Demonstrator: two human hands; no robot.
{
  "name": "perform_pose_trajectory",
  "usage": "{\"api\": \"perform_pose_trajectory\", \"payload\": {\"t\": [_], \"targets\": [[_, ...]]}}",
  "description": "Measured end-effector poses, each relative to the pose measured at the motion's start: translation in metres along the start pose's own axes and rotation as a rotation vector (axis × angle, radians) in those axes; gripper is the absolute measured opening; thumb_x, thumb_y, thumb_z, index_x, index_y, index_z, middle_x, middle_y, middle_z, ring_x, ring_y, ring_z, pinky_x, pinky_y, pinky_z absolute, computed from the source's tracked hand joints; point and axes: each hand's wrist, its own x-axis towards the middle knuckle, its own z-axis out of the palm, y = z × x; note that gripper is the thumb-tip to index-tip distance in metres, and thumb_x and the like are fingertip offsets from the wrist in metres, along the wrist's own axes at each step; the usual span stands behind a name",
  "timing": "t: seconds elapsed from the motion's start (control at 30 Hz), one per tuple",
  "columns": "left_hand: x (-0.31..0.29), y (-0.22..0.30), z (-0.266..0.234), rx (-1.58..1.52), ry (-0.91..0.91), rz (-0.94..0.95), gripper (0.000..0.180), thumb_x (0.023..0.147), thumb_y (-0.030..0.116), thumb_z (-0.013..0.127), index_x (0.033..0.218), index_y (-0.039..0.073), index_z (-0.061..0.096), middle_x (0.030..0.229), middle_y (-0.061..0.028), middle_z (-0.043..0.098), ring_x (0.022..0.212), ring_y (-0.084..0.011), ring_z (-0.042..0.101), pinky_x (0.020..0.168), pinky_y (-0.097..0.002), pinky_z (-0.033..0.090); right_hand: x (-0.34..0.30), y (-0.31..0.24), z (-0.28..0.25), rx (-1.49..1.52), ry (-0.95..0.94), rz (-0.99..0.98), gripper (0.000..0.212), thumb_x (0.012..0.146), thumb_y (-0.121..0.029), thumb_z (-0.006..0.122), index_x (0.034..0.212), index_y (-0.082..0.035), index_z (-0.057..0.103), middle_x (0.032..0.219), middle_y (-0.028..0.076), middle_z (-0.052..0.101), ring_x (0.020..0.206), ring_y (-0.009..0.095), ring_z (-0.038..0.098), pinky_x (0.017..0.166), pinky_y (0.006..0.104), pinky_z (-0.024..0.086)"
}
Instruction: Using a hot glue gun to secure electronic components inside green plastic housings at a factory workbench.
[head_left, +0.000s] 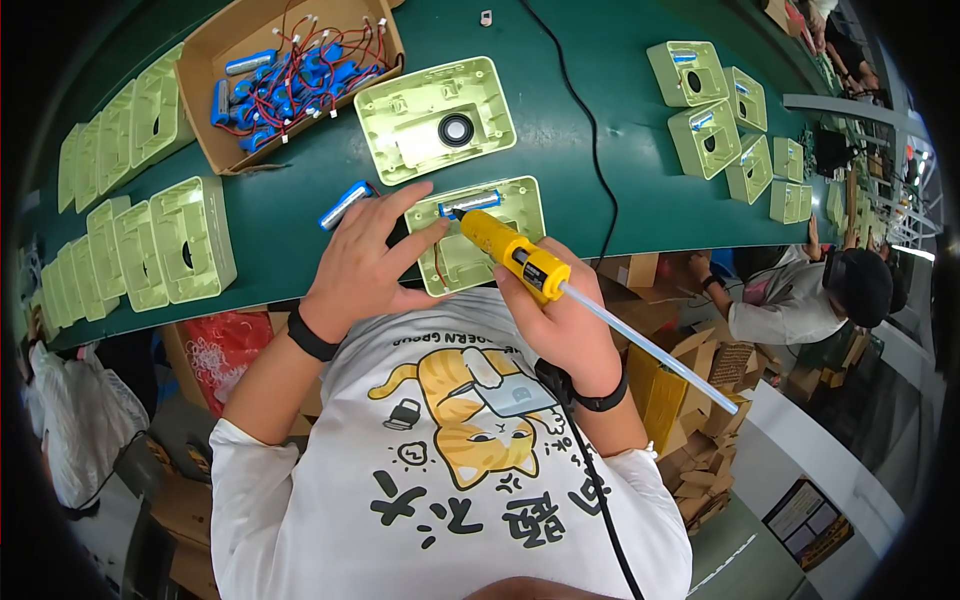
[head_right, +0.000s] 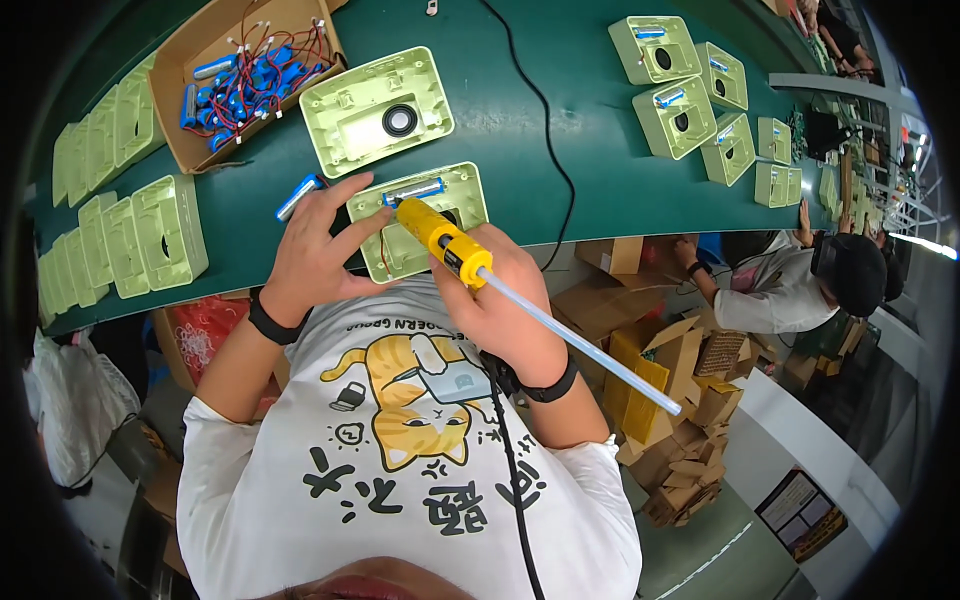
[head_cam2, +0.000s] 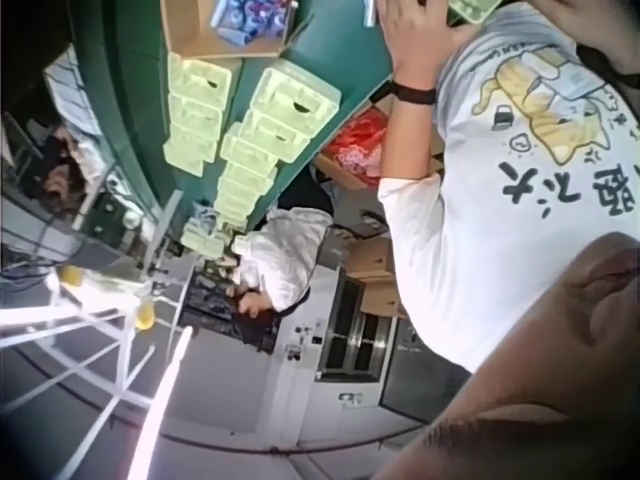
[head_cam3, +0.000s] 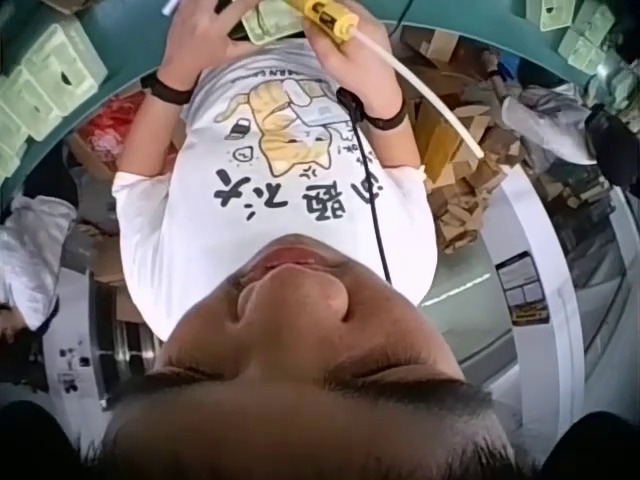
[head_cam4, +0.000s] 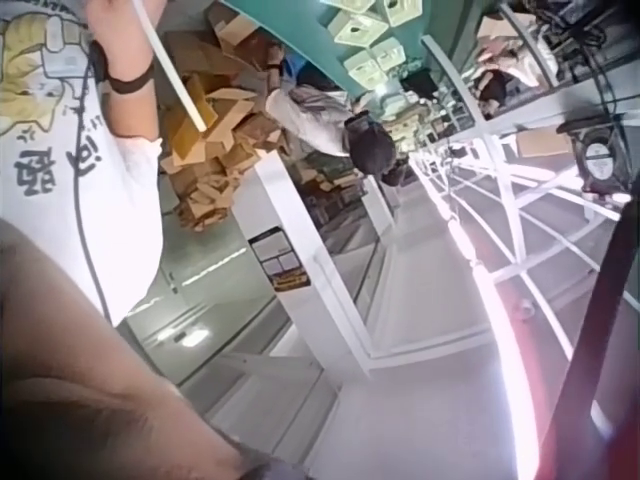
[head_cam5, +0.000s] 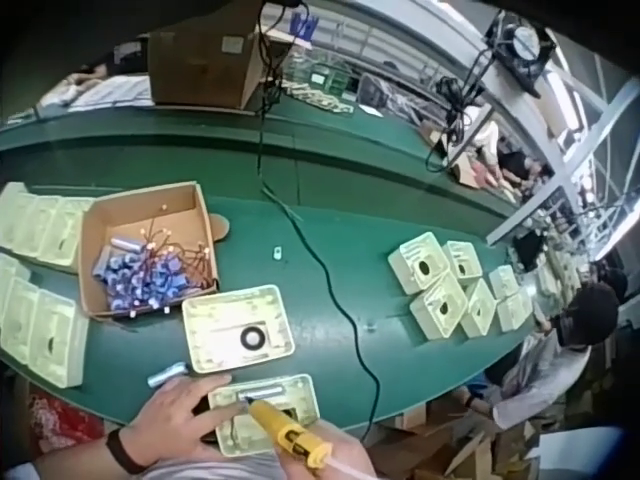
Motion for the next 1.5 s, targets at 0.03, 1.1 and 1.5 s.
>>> {"api": "perform_pose_trajectory", "payload": {"t": [0.03,1.1,1.5], "targets": [[0.0,0.0,0.0,0.002,0.002,0.004,0.075,0.071,0.044,0.102,0.137,0.014,0.081,0.166,-0.0155,0.06,0.127,-0.0366,0.07,0.106,-0.0498,0.055,0.002,-0.001,0.002,-0.025,-0.01,-0.012,0.012,0.099,-0.009,0.083,0.102,0.001,0.076,0.084,0.015,0.063,0.07,0.036,0.065,0.063,0.044,0.048],[-0.002,-0.004,-0.002,-0.059,0.026,0.008,0.062,0.064,0.038,0.102,0.112,0.011,0.074,0.165,-0.014,0.061,0.127,-0.0363,0.069,0.107,-0.0493,0.055,0.0,-0.006,0.015,-0.186,0.002,0.025,0.016,0.098,-0.014,0.089,0.101,0.0,0.083,0.08,0.012,0.071,0.065,0.028,0.071,0.061,0.0383,0.054],[-0.001,-0.004,-0.001,-0.119,0.091,-0.026,0.073,0.067,0.042,0.103,0.125,0.011,0.071,0.163,-0.0147,0.062,0.126,-0.0376,0.069,0.107,-0.0498,0.056,-0.001,-0.009,0.004,-0.152,0.031,0.045,0.02,0.099,-0.015,0.089,0.101,0.003,0.079,0.086,0.013,0.074,0.069,0.027,0.073,0.06,0.0387,0.053]]}}
